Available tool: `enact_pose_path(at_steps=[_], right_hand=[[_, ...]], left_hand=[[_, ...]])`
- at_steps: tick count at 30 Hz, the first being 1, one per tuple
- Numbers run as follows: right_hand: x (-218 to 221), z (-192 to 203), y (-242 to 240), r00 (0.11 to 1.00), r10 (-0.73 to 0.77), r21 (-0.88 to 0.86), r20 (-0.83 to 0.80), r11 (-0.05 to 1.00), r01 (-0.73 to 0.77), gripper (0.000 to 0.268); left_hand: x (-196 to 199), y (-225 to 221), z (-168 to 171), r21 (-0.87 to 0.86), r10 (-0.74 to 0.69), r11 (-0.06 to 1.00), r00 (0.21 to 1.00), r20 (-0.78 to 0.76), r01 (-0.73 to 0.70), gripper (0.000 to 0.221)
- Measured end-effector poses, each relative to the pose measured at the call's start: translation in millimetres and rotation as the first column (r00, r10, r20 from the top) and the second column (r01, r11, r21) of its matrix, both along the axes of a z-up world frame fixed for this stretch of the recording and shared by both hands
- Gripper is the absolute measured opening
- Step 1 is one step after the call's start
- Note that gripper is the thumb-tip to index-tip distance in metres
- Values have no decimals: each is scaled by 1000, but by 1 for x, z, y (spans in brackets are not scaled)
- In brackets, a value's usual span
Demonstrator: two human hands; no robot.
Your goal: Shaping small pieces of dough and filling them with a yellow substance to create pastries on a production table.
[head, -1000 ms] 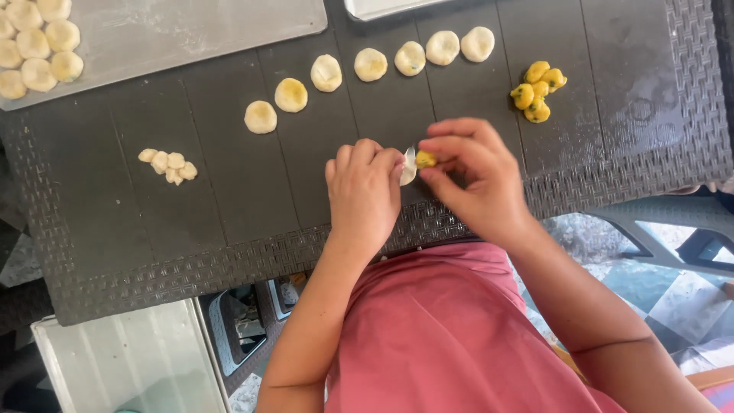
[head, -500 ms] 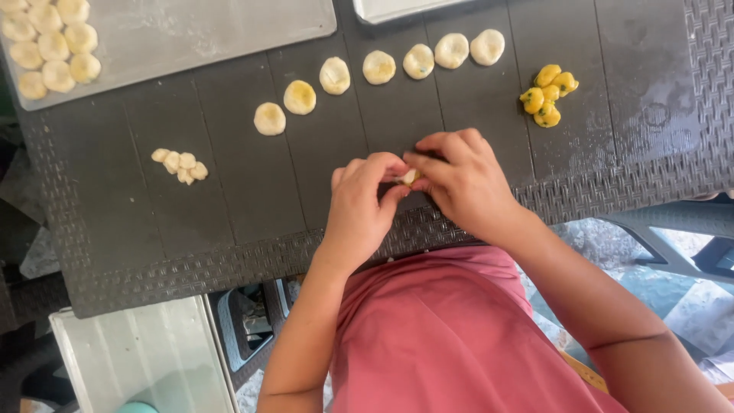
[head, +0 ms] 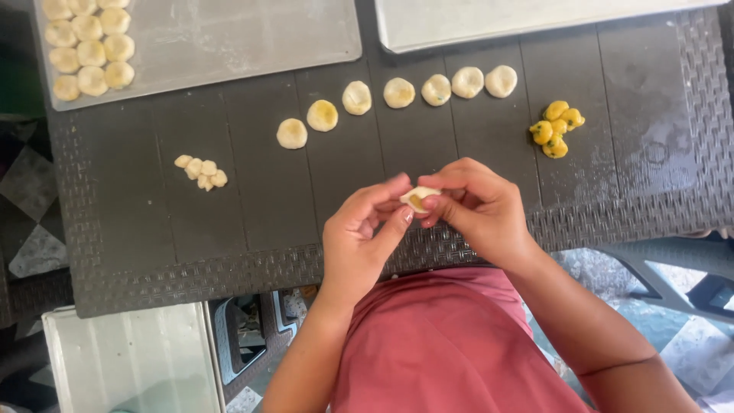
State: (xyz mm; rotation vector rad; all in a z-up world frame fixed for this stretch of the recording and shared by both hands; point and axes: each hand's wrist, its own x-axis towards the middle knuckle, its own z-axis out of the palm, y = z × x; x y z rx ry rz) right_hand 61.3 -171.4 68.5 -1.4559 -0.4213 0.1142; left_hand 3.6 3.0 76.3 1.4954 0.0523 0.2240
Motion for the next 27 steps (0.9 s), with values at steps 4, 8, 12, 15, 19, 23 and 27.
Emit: enact_pose_path(at_steps=[4, 8, 12, 15, 19, 23, 27], right_hand=[[-7, -23, 11, 925, 88, 361, -370, 931, 56, 20], [-8, -52, 1, 859, 61, 257, -508, 963, 84, 12], [-9, -34, 0, 948, 55, 1, -314, 998, -58, 28], [-10, -12, 4, 994, 104, -330, 9, 939, -96, 33], [-1, -39, 0, 857, 212, -694, 469, 689, 209, 19], [-11, -41, 11, 760, 135, -606, 635, 697, 383, 33], [-6, -38, 5, 853, 108, -583, 511, 772, 252, 28]], left_hand=[[1, -6, -25, -34, 153, 988, 987, 47, -152, 27], [1, -17, -15, 90, 217, 969, 969, 117, -228, 27], [4, -4, -26, 58, 199, 977, 976, 91, -205, 31], [0, 19, -33, 246, 130, 957, 984, 121, -157, 19], [-7, 27, -56, 819, -70, 567, 985, 156, -89, 19], [2, 19, -70, 786, -47, 612, 987, 153, -93, 5], [2, 17, -69, 695, 43, 708, 990, 134, -124, 25]])
